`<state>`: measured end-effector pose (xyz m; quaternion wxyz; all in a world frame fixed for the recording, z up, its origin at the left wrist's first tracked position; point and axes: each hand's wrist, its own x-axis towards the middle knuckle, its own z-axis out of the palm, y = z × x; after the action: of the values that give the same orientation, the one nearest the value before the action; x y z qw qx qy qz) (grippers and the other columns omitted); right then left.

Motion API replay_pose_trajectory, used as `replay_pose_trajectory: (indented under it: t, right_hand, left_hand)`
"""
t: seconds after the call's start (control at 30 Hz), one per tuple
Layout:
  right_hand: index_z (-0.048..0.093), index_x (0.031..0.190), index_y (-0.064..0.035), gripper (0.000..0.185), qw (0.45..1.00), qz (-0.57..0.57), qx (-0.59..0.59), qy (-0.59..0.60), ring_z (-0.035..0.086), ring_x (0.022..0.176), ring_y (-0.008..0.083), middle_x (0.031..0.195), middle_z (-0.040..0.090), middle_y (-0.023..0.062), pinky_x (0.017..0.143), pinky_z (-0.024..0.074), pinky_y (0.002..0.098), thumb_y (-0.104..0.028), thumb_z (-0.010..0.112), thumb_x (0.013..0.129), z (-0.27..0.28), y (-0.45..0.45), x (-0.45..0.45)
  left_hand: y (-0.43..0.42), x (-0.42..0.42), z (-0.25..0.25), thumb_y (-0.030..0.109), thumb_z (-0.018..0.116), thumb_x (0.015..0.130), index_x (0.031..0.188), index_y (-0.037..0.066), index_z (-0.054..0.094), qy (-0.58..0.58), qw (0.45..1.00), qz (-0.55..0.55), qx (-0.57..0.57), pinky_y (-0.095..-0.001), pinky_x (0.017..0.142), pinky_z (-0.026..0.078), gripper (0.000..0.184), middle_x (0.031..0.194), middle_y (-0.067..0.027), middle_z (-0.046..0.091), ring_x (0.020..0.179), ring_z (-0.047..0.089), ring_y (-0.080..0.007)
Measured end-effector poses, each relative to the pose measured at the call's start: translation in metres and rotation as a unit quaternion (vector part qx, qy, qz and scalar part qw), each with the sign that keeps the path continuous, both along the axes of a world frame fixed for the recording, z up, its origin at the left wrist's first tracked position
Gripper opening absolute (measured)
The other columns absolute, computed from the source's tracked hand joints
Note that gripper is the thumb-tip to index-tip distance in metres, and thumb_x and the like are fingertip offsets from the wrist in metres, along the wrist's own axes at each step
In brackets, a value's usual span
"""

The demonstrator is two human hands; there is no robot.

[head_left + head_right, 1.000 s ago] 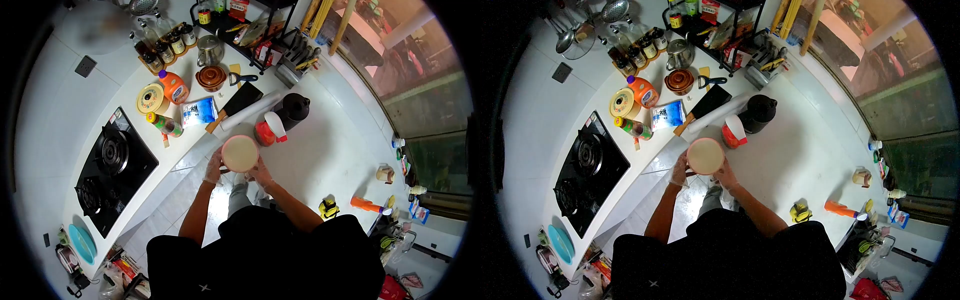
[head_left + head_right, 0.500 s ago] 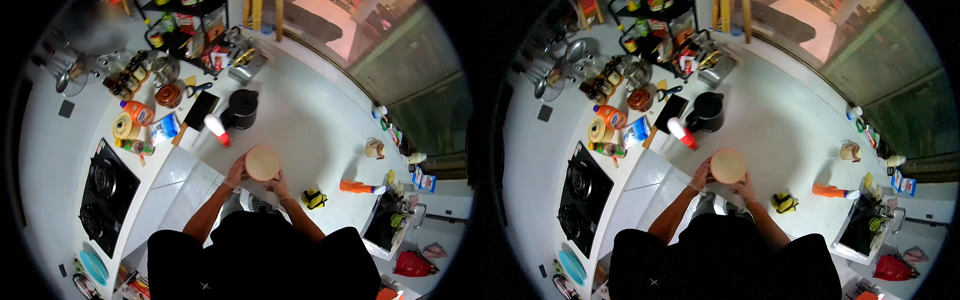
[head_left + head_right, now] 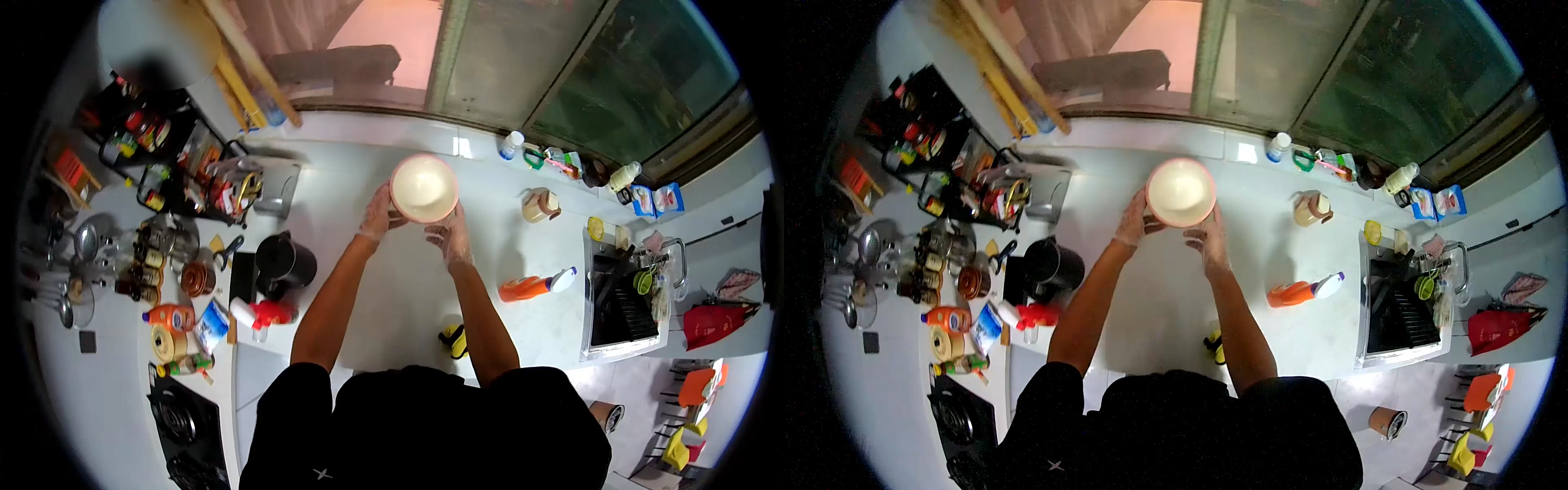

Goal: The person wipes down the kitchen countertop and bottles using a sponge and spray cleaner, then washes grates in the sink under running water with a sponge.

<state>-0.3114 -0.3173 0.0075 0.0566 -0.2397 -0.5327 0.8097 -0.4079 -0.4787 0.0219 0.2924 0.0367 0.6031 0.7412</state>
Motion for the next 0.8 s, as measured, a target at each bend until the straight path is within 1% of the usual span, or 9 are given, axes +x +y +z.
replay_pose_trajectory:
  t: [0.3, 0.33, 0.4, 0.47, 0.53, 0.63, 0.7, 0.73, 0.8]
  right_hand:
    - [0.043, 0.142, -0.0269, 0.06, 0.984, -0.165, -0.036, -0.052, 0.057, 0.079, 0.0163, 0.102, 0.055, 0.003, 0.071, 0.0488, 0.0351, -0.061, 0.047, 0.092, 0.012, 0.097, -0.101]
    - [0.04, 0.144, -0.0289, 0.058, 0.984, -0.164, -0.041, -0.062, 0.058, 0.078, 0.016, 0.102, 0.055, 0.0036, 0.069, 0.0488, 0.0342, -0.052, 0.046, 0.091, 0.007, 0.107, -0.109]
    - [0.033, 0.15, -0.0329, 0.061, 0.983, -0.158, -0.049, -0.084, 0.058, 0.077, 0.0153, 0.104, 0.055, 0.0047, 0.065, 0.0489, 0.0324, -0.036, 0.043, 0.089, -0.003, 0.122, -0.121]
    - [0.033, 0.15, -0.0305, 0.061, 0.982, -0.165, -0.056, -0.07, 0.058, 0.076, 0.0153, 0.104, 0.054, 0.0045, 0.065, 0.0484, 0.0324, -0.037, 0.043, 0.09, -0.007, 0.13, -0.129]
    - [0.035, 0.149, -0.0276, 0.059, 0.98, -0.178, -0.061, -0.061, 0.058, 0.076, 0.0153, 0.106, 0.055, 0.0045, 0.066, 0.0481, 0.0326, -0.038, 0.043, 0.091, -0.002, 0.129, -0.132]
    - [0.039, 0.145, -0.0217, 0.056, 0.973, -0.218, -0.067, -0.034, 0.057, 0.078, 0.0161, 0.112, 0.056, 0.0051, 0.068, 0.0479, 0.0338, -0.042, 0.044, 0.093, 0.006, 0.116, -0.13]
    - [0.042, 0.142, -0.0167, 0.055, 0.967, -0.245, -0.072, 0.008, 0.058, 0.083, 0.0179, 0.115, 0.058, 0.006, 0.073, 0.0475, 0.0353, -0.048, 0.047, 0.096, -0.007, 0.1, -0.12]
    - [0.044, 0.141, -0.0152, 0.053, 0.971, -0.228, -0.074, 0.012, 0.058, 0.082, 0.0177, 0.115, 0.059, 0.0064, 0.073, 0.0477, 0.0347, -0.044, 0.048, 0.096, -0.02, 0.092, -0.114]
    - [0.047, 0.138, -0.0122, 0.049, 0.978, -0.191, -0.079, 0.013, 0.059, 0.079, 0.0172, 0.113, 0.061, 0.0071, 0.072, 0.0479, 0.0334, -0.036, 0.051, 0.095, -0.05, 0.073, -0.091]
  left_hand:
    - [0.135, -0.134, 0.005, 0.049, 0.044, 0.099, 0.141, 0.015, 0.042, -0.063, 0.993, -0.097, -0.027, -0.0394, 0.087, 0.058, 0.054, 0.143, -0.0108, 0.045, 0.098, 0.066, -0.0277]
    - [0.146, -0.145, 0.0, 0.049, 0.045, 0.099, 0.14, 0.014, 0.043, -0.065, 0.991, -0.111, -0.034, -0.04, 0.088, 0.058, 0.054, 0.143, -0.0106, 0.046, 0.099, 0.066, -0.028]
    - [0.164, -0.163, -0.016, 0.049, 0.045, 0.099, 0.139, 0.012, 0.044, 0.078, 0.972, -0.183, -0.126, -0.0412, 0.089, 0.057, 0.054, 0.143, -0.0097, 0.046, 0.101, 0.064, -0.0292]
    - [0.175, -0.175, -0.028, 0.049, 0.045, 0.099, 0.138, 0.011, 0.045, 0.059, 0.975, -0.176, -0.123, -0.0422, 0.089, 0.057, 0.055, 0.144, -0.0091, 0.046, 0.103, 0.063, -0.0307]
    - [0.182, -0.171, -0.014, 0.05, 0.045, 0.099, 0.138, 0.01, 0.044, -0.119, 0.989, -0.089, -0.027, -0.0428, 0.089, 0.057, 0.056, 0.144, -0.0089, 0.046, 0.106, 0.063, -0.0326]
    - [0.186, -0.161, -0.018, 0.049, 0.047, 0.098, 0.137, 0.007, 0.044, -0.136, 0.99, -0.027, 0.01, -0.0424, 0.088, 0.057, 0.057, 0.145, -0.0114, 0.045, 0.109, 0.062, -0.0337]
    - [0.181, -0.138, -0.046, 0.044, 0.047, 0.099, 0.132, 0.01, 0.048, -0.118, 0.988, 0.04, 0.095, -0.0415, 0.082, 0.057, 0.047, 0.13, -0.0095, 0.051, 0.098, 0.065, -0.0311]
    - [0.172, -0.124, -0.057, 0.041, 0.048, 0.1, 0.129, 0.011, 0.051, -0.105, 0.982, 0.074, 0.137, -0.0411, 0.08, 0.057, 0.042, 0.122, -0.0086, 0.054, 0.093, 0.066, -0.0298]
    - [0.139, -0.08, -0.048, 0.038, 0.048, 0.101, 0.13, 0.009, 0.05, -0.083, 0.991, 0.054, 0.089, -0.0398, 0.079, 0.057, 0.041, 0.121, -0.0093, 0.055, 0.094, 0.066, -0.0269]
